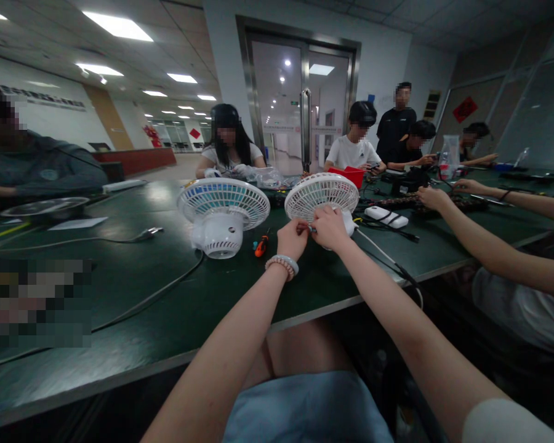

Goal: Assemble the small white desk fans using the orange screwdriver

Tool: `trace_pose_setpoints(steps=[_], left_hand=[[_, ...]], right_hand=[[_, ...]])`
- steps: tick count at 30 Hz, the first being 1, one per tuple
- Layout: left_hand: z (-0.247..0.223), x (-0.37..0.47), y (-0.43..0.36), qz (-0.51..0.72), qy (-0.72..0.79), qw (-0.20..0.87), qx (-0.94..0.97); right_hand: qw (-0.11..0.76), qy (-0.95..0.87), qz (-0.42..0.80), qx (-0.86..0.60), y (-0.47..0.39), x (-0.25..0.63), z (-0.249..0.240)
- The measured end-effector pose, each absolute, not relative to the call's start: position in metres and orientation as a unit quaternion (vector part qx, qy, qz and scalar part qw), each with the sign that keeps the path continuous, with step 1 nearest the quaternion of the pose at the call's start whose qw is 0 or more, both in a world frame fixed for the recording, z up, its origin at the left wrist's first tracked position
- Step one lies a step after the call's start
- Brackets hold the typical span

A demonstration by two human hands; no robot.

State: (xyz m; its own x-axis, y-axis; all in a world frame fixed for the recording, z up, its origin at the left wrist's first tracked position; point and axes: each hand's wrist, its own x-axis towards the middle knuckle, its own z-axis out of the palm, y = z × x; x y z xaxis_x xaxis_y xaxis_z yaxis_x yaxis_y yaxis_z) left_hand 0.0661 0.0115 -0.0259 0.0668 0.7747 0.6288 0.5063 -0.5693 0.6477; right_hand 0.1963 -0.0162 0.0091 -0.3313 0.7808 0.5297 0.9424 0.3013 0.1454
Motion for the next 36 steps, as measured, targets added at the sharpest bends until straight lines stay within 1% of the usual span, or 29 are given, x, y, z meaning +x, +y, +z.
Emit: trace_pose_setpoints(steps=[8, 14, 20, 29, 36], left_hand=[[-0.023, 0.067, 0.008, 0.523, 0.457, 0.145, 0.704], [-0.028, 0.066, 0.017, 0.531, 0.471, 0.195, 0.677], [-0.029, 0.065, 0.018, 0.531, 0.475, 0.188, 0.676], [-0.034, 0.066, 0.025, 0.535, 0.487, 0.217, 0.655], [-0.029, 0.068, 0.017, 0.539, 0.485, 0.208, 0.657]], right_hand=[[0.182, -0.783, -0.225, -0.551, -0.017, 0.197, 0.010], [0.187, -0.784, -0.229, -0.546, -0.016, 0.197, 0.010], [0.196, -0.784, -0.233, -0.541, -0.014, 0.197, 0.008], [0.199, -0.786, -0.231, -0.538, -0.012, 0.198, 0.007], [0.196, -0.787, -0.225, -0.539, -0.014, 0.199, 0.008]])
